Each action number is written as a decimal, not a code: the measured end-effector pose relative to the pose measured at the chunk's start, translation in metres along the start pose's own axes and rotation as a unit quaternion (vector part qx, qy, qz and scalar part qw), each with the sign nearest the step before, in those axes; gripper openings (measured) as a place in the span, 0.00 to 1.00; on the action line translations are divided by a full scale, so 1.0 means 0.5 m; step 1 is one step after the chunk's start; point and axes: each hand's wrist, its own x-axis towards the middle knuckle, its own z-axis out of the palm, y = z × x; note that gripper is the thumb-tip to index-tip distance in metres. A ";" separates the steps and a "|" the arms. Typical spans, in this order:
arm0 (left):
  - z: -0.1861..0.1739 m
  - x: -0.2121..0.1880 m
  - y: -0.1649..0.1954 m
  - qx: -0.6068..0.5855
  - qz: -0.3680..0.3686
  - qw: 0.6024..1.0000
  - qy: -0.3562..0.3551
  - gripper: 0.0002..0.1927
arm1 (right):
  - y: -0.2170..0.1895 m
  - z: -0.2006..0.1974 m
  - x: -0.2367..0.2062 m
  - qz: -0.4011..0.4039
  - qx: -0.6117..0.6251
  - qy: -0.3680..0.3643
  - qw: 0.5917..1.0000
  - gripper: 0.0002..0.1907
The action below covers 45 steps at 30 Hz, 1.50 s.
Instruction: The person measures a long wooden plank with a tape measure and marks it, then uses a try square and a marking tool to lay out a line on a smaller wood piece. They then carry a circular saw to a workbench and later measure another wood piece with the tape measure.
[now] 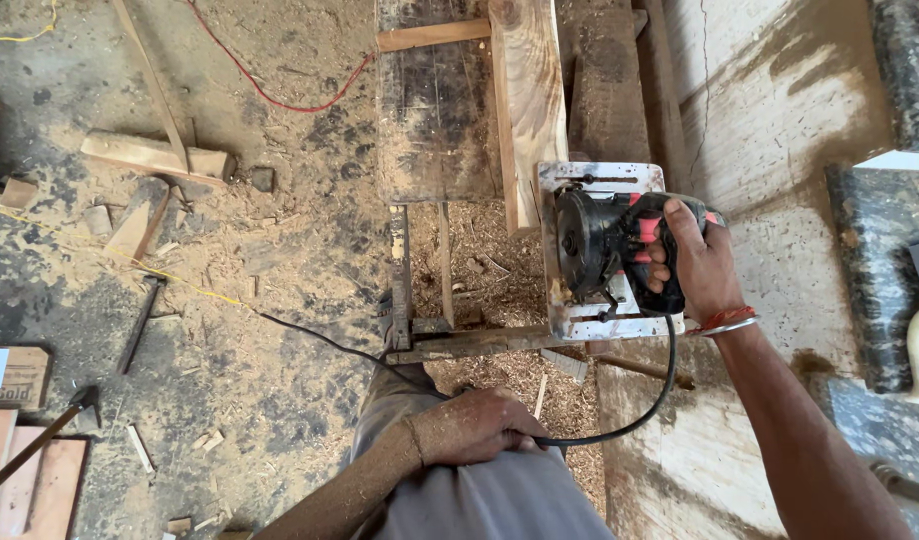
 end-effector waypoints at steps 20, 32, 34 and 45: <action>-0.009 0.001 0.010 -0.037 -0.033 0.998 -0.027 0.13 | -0.018 0.012 0.017 0.018 0.020 0.007 1.000 0.18; -0.015 0.001 0.007 -0.019 -0.027 0.999 -0.035 0.14 | -0.024 0.017 0.036 -0.019 -0.015 0.002 1.000 0.18; -0.016 0.002 0.005 -0.020 -0.040 0.998 -0.045 0.14 | -0.025 0.017 0.039 -0.016 -0.015 0.005 1.000 0.19; -0.013 0.006 -0.009 0.000 -0.056 0.997 -0.049 0.15 | -0.024 0.018 0.071 -0.017 -0.016 0.014 1.000 0.20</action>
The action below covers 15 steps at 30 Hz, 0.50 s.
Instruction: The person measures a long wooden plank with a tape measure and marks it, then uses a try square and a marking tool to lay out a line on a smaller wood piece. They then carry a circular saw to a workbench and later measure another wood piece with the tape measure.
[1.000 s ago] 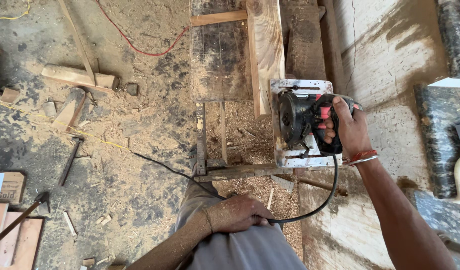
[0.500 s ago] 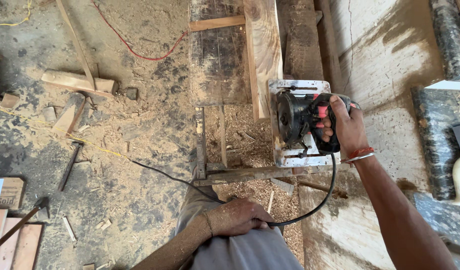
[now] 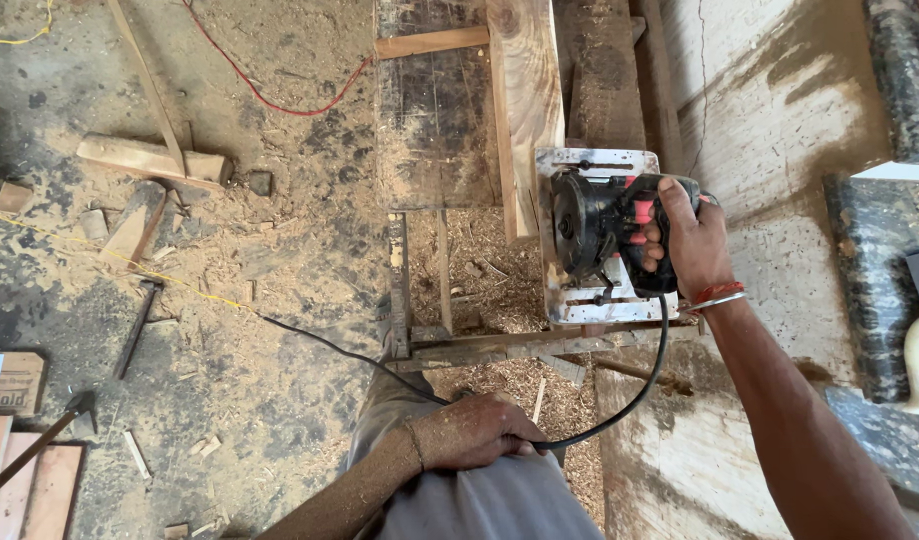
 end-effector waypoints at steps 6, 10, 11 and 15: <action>-0.002 0.002 -0.003 -0.027 0.019 0.999 0.014 0.14 | 0.000 0.002 0.015 -0.003 0.008 0.000 1.000 0.19; -0.004 0.002 -0.003 -0.027 0.023 0.999 0.025 0.14 | -0.003 0.006 0.023 -0.001 0.013 0.001 1.000 0.20; -0.004 0.002 -0.003 -0.024 0.023 0.999 0.025 0.14 | -0.004 0.007 0.025 0.003 0.014 0.005 1.000 0.21; -0.007 0.001 -0.003 -0.020 0.017 0.999 0.023 0.14 | -0.009 0.012 0.030 -0.005 0.007 0.004 1.000 0.21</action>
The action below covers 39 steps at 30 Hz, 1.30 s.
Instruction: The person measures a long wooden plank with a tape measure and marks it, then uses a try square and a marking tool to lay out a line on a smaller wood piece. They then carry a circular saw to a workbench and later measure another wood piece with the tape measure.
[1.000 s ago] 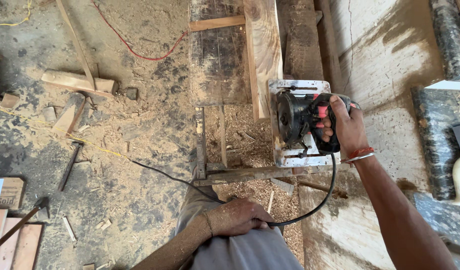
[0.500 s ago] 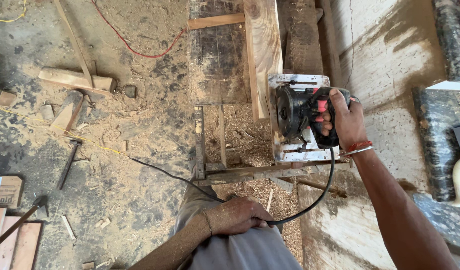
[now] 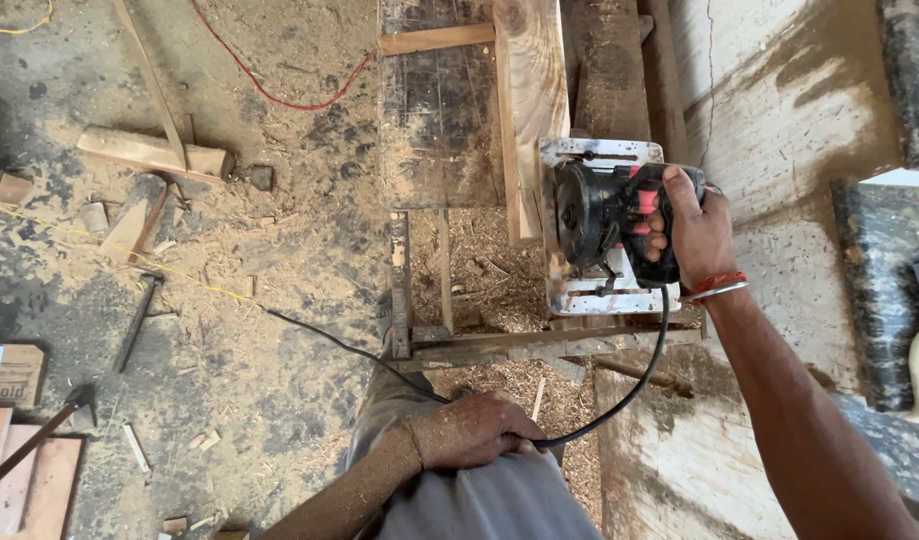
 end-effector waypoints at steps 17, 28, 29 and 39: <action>-0.001 0.006 -0.019 0.010 -0.003 1.000 0.013 0.16 | -0.011 0.013 0.030 -0.018 -0.024 0.010 0.999 0.23; -0.031 0.003 0.008 -0.034 0.025 0.999 0.027 0.13 | -0.013 0.017 0.048 -0.016 -0.030 0.026 0.999 0.21; -0.034 0.002 0.011 -0.041 0.030 0.998 0.027 0.13 | -0.014 0.019 0.049 -0.014 -0.034 0.028 0.999 0.22; -0.038 0.005 -0.001 -0.019 -0.013 1.000 0.015 0.13 | -0.014 0.024 0.073 -0.008 -0.032 0.049 0.998 0.21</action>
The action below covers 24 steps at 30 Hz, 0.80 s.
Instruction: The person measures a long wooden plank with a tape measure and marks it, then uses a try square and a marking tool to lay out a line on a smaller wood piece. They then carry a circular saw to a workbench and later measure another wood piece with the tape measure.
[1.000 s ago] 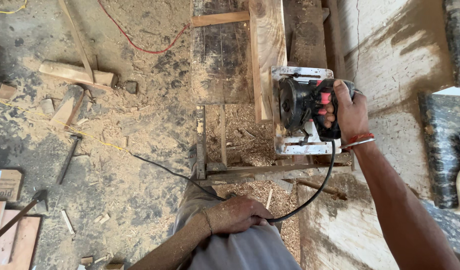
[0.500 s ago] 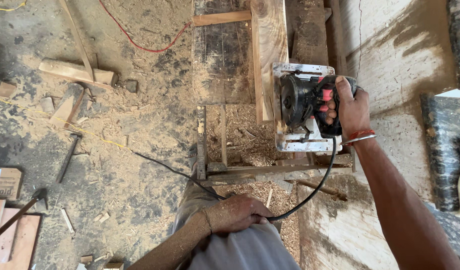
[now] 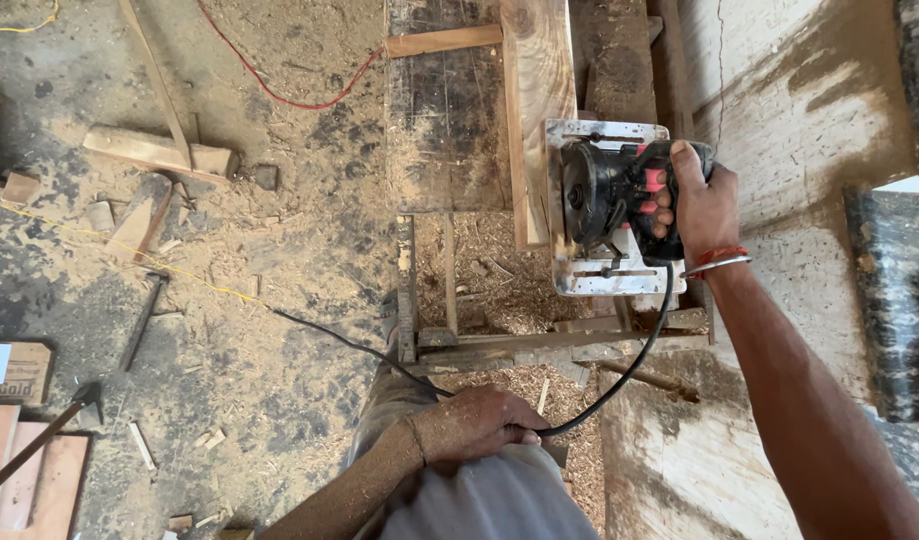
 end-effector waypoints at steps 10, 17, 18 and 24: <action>0.008 0.010 -0.021 0.027 -0.004 1.000 0.015 0.15 | 0.007 0.001 0.025 -0.004 -0.006 0.005 1.000 0.23; 0.000 0.013 -0.020 0.010 0.014 0.999 0.027 0.15 | 0.010 0.001 0.038 -0.011 -0.002 0.000 1.000 0.23; -0.001 0.014 -0.021 0.007 0.011 1.000 0.024 0.15 | 0.010 0.001 0.038 -0.016 -0.004 -0.006 1.000 0.24; -0.002 0.017 -0.021 0.020 0.024 0.999 0.032 0.15 | 0.004 0.001 0.036 -0.030 -0.021 -0.020 0.999 0.24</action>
